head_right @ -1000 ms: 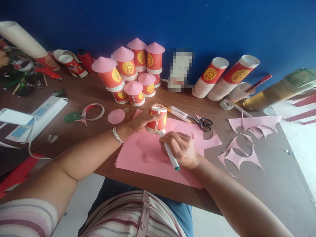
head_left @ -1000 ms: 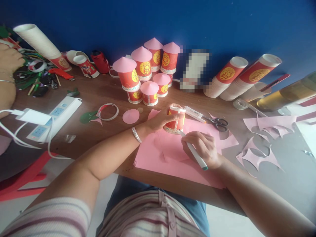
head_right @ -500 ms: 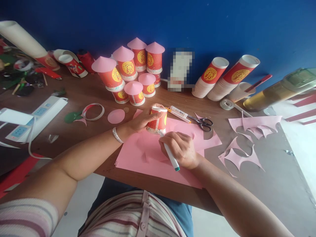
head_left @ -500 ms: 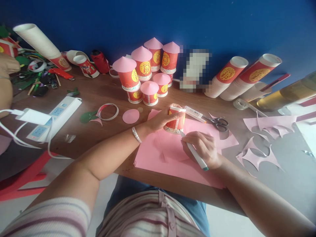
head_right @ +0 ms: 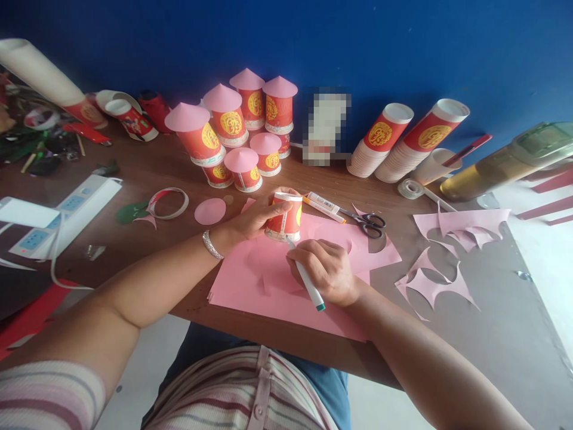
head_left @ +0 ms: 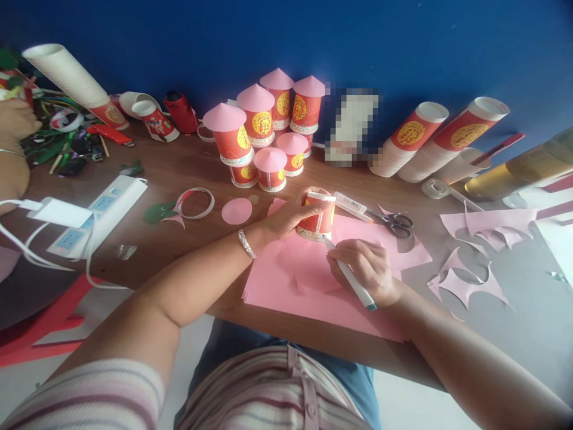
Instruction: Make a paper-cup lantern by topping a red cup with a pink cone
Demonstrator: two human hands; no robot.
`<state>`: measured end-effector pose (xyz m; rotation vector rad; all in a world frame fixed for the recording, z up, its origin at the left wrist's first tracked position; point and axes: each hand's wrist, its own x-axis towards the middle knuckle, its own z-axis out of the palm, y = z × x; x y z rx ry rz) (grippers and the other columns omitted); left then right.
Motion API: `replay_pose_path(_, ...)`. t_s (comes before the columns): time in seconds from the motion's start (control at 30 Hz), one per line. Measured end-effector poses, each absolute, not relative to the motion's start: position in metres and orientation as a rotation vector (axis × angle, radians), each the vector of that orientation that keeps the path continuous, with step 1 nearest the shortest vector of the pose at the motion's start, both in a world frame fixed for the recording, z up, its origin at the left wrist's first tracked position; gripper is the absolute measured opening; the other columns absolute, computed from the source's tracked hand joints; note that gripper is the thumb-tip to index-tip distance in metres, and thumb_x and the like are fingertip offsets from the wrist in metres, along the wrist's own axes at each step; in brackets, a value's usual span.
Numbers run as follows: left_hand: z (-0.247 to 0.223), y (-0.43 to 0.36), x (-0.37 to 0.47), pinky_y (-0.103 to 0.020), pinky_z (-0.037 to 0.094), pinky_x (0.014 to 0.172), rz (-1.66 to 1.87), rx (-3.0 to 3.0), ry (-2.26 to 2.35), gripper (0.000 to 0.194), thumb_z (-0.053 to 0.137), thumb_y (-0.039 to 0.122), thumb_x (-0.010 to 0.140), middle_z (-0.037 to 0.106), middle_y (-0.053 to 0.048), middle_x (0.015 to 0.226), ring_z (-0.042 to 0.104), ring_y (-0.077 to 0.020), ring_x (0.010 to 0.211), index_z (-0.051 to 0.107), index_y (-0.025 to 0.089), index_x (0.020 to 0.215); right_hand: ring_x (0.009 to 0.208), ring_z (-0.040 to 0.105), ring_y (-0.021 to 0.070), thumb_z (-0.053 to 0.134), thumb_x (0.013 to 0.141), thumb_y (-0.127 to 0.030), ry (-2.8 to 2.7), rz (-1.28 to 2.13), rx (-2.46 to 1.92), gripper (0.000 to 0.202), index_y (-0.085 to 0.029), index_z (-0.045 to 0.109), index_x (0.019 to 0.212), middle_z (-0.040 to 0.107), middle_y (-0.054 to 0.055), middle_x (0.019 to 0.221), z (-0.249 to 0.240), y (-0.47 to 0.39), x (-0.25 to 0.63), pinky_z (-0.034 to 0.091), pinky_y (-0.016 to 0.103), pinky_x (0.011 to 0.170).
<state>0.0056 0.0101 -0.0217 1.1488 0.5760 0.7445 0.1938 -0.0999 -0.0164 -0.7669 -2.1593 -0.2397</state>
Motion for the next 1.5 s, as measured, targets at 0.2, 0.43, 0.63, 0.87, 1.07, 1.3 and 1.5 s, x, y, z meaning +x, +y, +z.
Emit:
replay_pose_path(0.2, -0.011, 0.008, 0.003, -0.036, 0.050, 0.088, 0.737, 1.126, 0.557, 0.058, 0.089, 0.057, 0.075, 0.068, -0.008, 0.110, 0.063, -0.0237, 0.105, 0.067, 0.018, 0.113, 0.063, 0.064, 0.0133, 0.065, 0.094, -0.007, -2.144, -0.261, -0.799, 0.024, -0.022, 0.058, 0.112, 0.068, 0.000, 0.080, -0.016, -0.099, 0.194, 0.052, 0.025, 0.058)
replay_pose_path(0.43, -0.009, 0.008, 0.003, -0.036, 0.051, 0.088, 0.701, 1.146, 0.546, 0.061, 0.087, 0.055, 0.078, 0.073, -0.009, 0.113, 0.065, -0.0230, 0.101, 0.070, 0.016, 0.121, 0.064, 0.066, 0.0137, 0.067, 0.091, -0.003, -2.137, -0.270, -0.787, 0.026, -0.019, 0.059, 0.109, 0.069, 0.001, 0.080, -0.017, -0.098, 0.195, 0.053, 0.025, 0.060)
replay_pose_path(0.63, 0.003, 0.001, 0.002, -0.033, 0.049, 0.082, 0.674, 1.205, 0.556, 0.045, 0.082, 0.053, 0.084, 0.069, -0.006, 0.097, 0.062, -0.0193, 0.089, 0.071, 0.016, 0.107, 0.063, 0.065, 0.0134, 0.066, 0.092, -0.003, -2.133, -0.279, -0.800, 0.024, -0.019, 0.059, 0.109, 0.068, 0.000, 0.080, -0.017, -0.097, 0.195, 0.052, 0.025, 0.059)
replay_pose_path(0.87, 0.006, 0.002, 0.003, -0.033, 0.050, 0.081, 0.681, 1.228, 0.532, 0.040, 0.083, 0.052, 0.082, 0.067, -0.005, 0.095, 0.061, -0.0192, 0.088, 0.067, 0.018, 0.097, 0.061, 0.064, 0.0138, 0.066, 0.091, -0.003, -2.136, -0.291, -0.808, 0.026, -0.019, 0.058, 0.109, 0.068, 0.001, 0.079, -0.016, -0.096, 0.195, 0.053, 0.026, 0.057)
replay_pose_path(1.07, 0.008, -0.001, 0.002, -0.034, 0.051, 0.084, 0.702, 1.194, 0.578, 0.036, 0.079, 0.048, 0.085, 0.068, -0.005, 0.100, 0.064, -0.0214, 0.096, 0.070, 0.019, 0.103, 0.061, 0.061, 0.0130, 0.064, 0.089, 0.001, -2.144, -0.281, -0.814, 0.028, -0.020, 0.057, 0.107, 0.066, 0.000, 0.080, -0.018, -0.097, 0.196, 0.051, 0.025, 0.056)
replay_pose_path(1.3, 0.008, -0.003, 0.002, -0.034, 0.051, 0.086, 0.704, 1.153, 0.621, 0.040, 0.080, 0.045, 0.086, 0.069, -0.005, 0.102, 0.064, -0.0209, 0.098, 0.070, 0.018, 0.114, 0.061, 0.061, 0.0119, 0.061, 0.092, -0.001, -2.148, -0.273, -0.822, 0.025, -0.021, 0.057, 0.107, 0.066, -0.001, 0.079, -0.018, -0.098, 0.195, 0.050, 0.024, 0.056)
replay_pose_path(1.5, 0.007, -0.003, 0.003, -0.034, 0.050, 0.087, 0.698, 1.148, 0.609, 0.035, 0.080, 0.046, 0.086, 0.069, -0.005, 0.102, 0.064, -0.0205, 0.098, 0.070, 0.018, 0.105, 0.061, 0.064, 0.0135, 0.064, 0.090, -0.001, -2.154, -0.258, -0.817, 0.026, -0.020, 0.059, 0.107, 0.068, 0.000, 0.079, -0.018, -0.098, 0.195, 0.051, 0.026, 0.057)
